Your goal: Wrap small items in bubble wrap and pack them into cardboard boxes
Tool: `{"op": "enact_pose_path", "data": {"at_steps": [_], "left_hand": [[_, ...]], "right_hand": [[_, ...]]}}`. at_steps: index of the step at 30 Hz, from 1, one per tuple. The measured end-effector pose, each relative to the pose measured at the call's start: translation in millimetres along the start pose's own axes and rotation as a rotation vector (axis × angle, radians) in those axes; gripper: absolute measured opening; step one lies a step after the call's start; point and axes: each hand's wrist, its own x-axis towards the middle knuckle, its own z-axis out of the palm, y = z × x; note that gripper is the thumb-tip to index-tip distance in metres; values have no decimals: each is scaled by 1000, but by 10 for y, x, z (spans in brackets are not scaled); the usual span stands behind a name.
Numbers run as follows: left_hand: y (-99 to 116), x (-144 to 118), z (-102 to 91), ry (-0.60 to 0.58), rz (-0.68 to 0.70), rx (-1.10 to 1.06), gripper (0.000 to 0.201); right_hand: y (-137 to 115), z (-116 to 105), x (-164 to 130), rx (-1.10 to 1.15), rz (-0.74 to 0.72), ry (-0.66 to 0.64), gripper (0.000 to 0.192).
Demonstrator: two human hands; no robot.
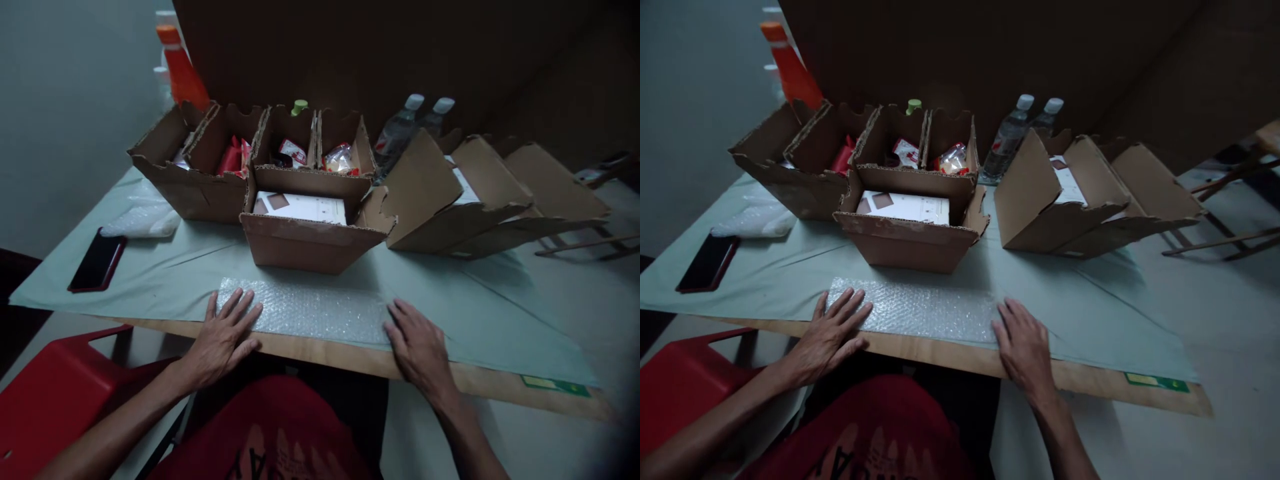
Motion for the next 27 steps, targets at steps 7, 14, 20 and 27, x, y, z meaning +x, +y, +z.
{"op": "enact_pose_path", "data": {"at_steps": [7,14,20,27], "left_hand": [[-129,-37,-335,309,-352,274,41],[-86,94,-300,147,-474,157,14],[-325,154,-663,243,-525,-144,14],[-705,984,-1072,313,-287,191,24]], "right_hand": [[-102,-104,424,24,-83,-62,47],[-262,-68,451,145,-70,-74,26],[-747,-324,39,622,73,-262,16],[-1536,-338,-190,681,-109,-405,13]]}}
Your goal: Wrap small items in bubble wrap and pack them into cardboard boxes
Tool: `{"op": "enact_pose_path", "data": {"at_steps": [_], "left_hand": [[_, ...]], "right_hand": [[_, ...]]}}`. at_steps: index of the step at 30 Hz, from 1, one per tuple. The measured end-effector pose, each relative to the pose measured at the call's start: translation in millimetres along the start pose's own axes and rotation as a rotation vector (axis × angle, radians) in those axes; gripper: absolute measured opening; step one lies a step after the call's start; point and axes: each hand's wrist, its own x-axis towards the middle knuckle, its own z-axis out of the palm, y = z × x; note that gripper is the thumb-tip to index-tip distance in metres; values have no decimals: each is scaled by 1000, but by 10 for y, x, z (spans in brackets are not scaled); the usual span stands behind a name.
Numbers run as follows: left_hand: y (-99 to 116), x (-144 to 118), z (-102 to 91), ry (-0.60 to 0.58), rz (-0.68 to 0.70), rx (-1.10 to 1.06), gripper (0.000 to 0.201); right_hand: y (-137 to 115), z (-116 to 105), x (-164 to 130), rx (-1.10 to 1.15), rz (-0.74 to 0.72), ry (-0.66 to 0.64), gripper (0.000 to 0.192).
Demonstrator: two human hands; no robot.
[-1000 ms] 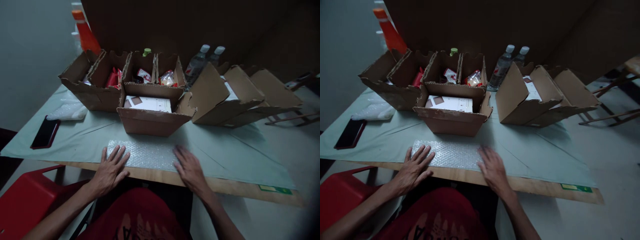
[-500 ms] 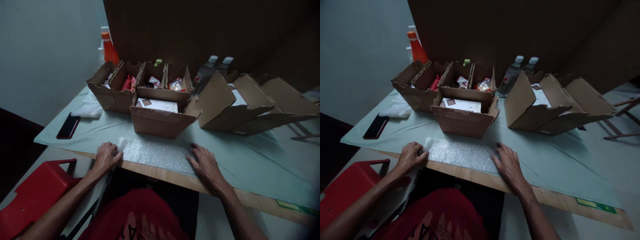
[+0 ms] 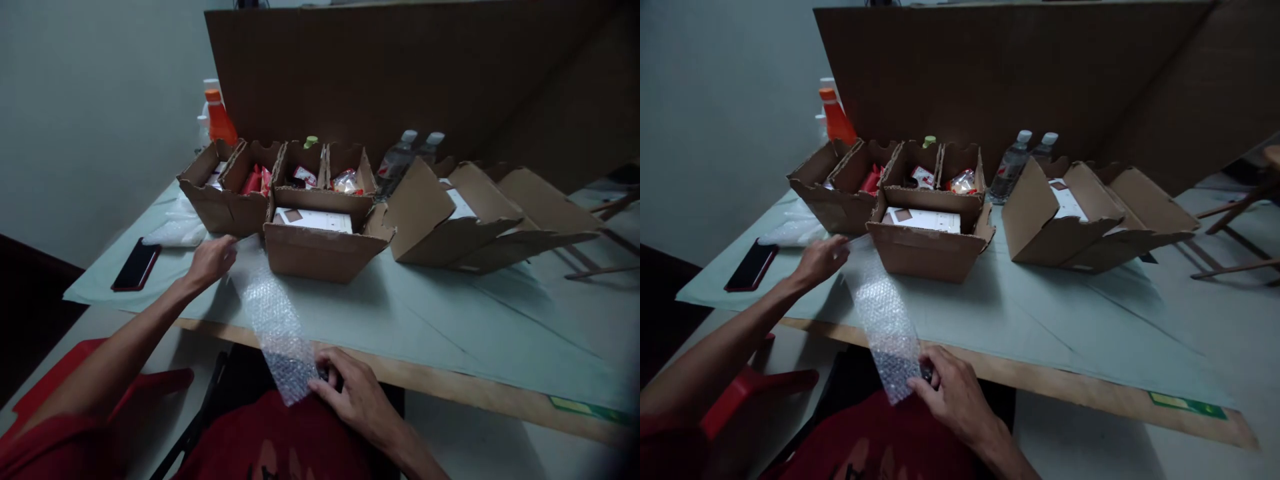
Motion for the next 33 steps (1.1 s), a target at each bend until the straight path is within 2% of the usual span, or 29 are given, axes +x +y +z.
{"op": "enact_pose_path", "data": {"at_steps": [3,6,9,11,13,15,17,19,21,23,26,28,30,32,33], "left_hand": [[34,257,170,0,43,10,35],[-7,123,297,74,119,-7,43],[-73,-413,339,102,278,-63,41],[-50,-895,323,72,422,-110,48],[43,-1370,300,30,563,-167,60],[166,-1752,301,-73,612,-195,72],[278,-1982,335,-72,620,-229,73],[373,-2044,380,21,511,-322,62],[450,-1970,411,80,275,-454,44],[491,-1829,426,35,-29,-600,32],[482,-1650,440,-64,-345,-817,40],[472,-1601,444,-55,-430,-886,48],[473,-1588,445,-41,-459,-879,57],[473,-1576,450,-54,-444,-819,62],[469,-1562,457,-64,-427,-769,64]], "right_hand": [[66,24,-77,-133,-107,14,15],[254,30,-162,-341,-267,111,41],[387,115,-112,-544,-403,72,66],[401,223,-5,-612,-492,28,69],[361,347,115,-618,-585,34,61],[289,467,231,-548,-652,81,44],[206,564,357,-406,-628,125,28],[123,622,508,-227,-506,163,17],[49,636,675,-54,-328,197,16],[0,619,825,104,-168,211,16],[4,547,908,298,-53,267,28],[23,477,825,294,-83,355,30],[10,423,676,151,-225,435,25],[-45,420,552,-43,-425,427,26],[-81,440,526,-136,-513,376,31]]}}
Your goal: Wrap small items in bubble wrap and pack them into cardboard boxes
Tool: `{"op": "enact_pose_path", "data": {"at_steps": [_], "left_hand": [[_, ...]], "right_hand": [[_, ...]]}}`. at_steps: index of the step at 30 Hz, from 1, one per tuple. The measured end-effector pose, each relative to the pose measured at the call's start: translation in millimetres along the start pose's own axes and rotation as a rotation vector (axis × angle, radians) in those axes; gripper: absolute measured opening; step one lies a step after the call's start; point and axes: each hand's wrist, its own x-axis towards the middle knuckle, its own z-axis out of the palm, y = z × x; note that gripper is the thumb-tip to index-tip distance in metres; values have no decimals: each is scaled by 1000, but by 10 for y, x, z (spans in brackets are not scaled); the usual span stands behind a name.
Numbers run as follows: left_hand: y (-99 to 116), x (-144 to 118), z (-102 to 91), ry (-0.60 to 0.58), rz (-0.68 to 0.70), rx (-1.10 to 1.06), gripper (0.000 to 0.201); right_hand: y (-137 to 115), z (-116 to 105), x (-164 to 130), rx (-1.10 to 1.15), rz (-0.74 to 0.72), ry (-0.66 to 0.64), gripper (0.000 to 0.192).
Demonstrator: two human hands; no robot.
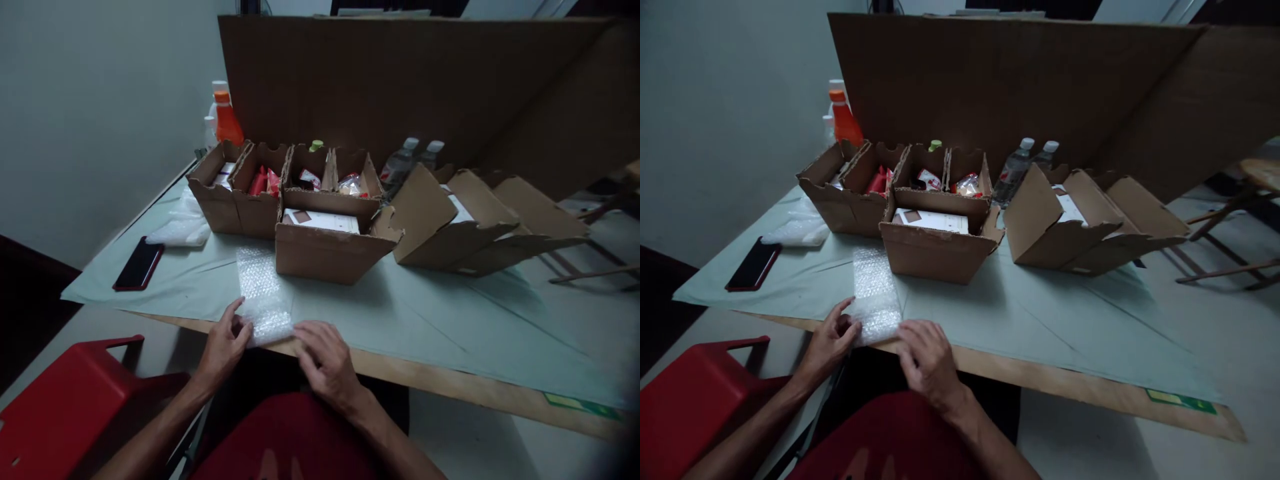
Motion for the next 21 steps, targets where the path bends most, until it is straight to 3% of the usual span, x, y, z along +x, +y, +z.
{"op": "enact_pose_path", "data": {"at_steps": [2,5,9,12,15,18,21], "left_hand": [[-7,44,9,-9,33,125,65],[-25,93,10,20,114,292,62],[-63,-26,-44,146,408,383,55],[-92,-204,-101,57,631,408,49],[-103,-280,-123,9,598,361,41],[-112,-193,-100,27,407,295,38],[-134,-47,-69,54,339,315,39]], "right_hand": [[-53,69,40,-95,-131,-184,44],[-10,222,181,-194,-165,-413,48],[77,313,311,-194,-135,-472,31],[43,292,349,-119,-82,-517,27],[8,272,382,-13,11,-484,26],[31,263,369,-31,84,-297,25],[61,254,305,-127,10,-173,24]]}}
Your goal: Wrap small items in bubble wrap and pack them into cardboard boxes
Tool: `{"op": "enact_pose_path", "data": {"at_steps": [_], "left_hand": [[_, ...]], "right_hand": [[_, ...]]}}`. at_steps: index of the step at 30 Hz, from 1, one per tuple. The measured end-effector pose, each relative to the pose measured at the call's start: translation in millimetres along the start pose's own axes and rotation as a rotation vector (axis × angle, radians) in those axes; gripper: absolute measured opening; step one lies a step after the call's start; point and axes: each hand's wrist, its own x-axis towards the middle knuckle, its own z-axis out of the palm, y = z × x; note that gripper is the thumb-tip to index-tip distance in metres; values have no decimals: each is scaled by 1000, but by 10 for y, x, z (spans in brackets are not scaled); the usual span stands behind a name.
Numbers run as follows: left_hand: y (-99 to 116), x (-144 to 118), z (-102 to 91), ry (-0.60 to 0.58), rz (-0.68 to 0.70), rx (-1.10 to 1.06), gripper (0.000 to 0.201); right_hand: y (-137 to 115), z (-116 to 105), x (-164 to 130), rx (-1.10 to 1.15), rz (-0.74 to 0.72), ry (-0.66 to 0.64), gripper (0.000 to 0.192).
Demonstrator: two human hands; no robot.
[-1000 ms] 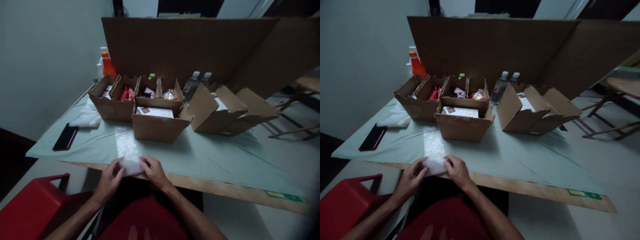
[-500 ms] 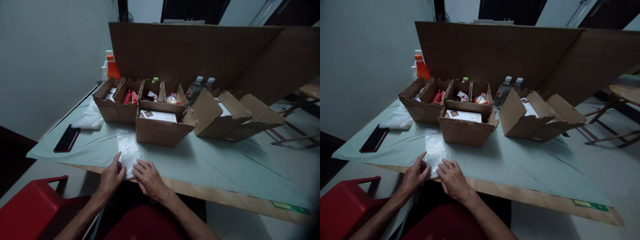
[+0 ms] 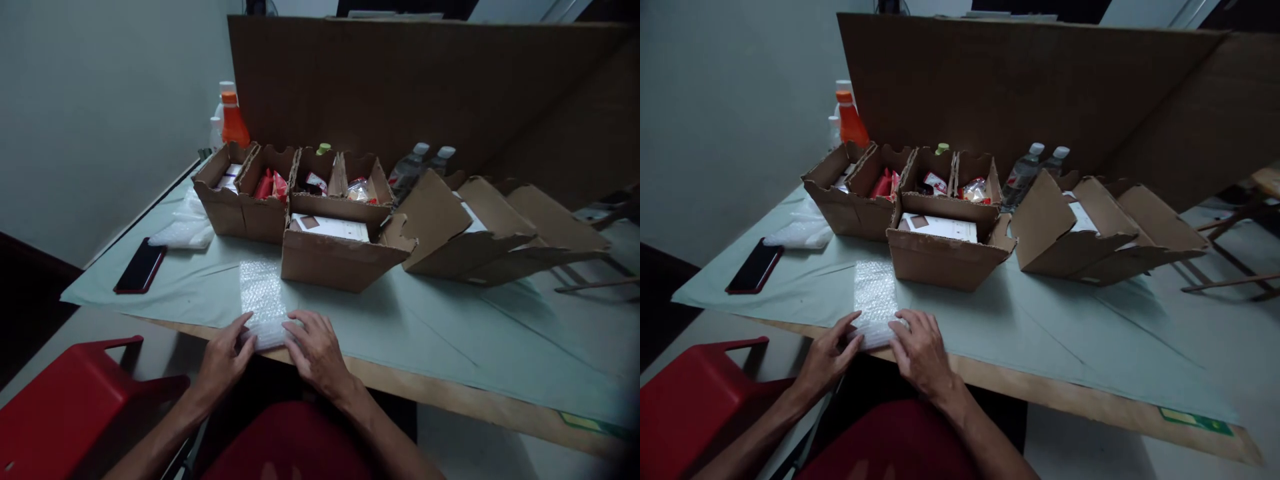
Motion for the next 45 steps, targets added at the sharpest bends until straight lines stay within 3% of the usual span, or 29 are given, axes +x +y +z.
{"op": "enact_pose_path", "data": {"at_steps": [4,9,14,18,21,24,27,30,34,36,38,41,43,45], "left_hand": [[-26,41,-8,76,89,97,33],[25,-129,-133,29,300,150,32],[-51,-7,-136,9,226,128,32],[-126,239,-93,76,178,226,32],[-114,239,-122,90,269,196,34],[-101,103,-178,4,331,107,37],[-122,49,-180,-40,240,58,40],[-143,176,-115,-25,142,96,39],[-88,352,-107,44,67,76,37],[-36,312,-166,86,-63,-54,41],[16,192,-220,93,-280,-270,49],[109,2,-207,-40,-552,-628,65],[200,-62,-129,-166,-600,-755,66],[304,-75,-34,-222,-584,-749,59]], "right_hand": [[0,51,1,-43,-159,-119,33],[-28,64,98,52,-48,-176,19],[-87,-21,93,22,53,-132,28],[-91,18,140,-96,-40,-148,40],[-51,80,209,-86,-49,-192,29],[-40,75,220,8,24,-177,23],[-89,3,163,47,73,-171,27],[-160,-45,123,-75,79,-113,32],[-162,44,190,-140,-16,-210,34],[-100,118,245,-110,13,-211,28],[-38,160,269,0,116,-104,26],[-47,148,205,290,298,59,29],[-123,122,108,490,377,46,29],[-198,90,-1,585,414,4,25]]}}
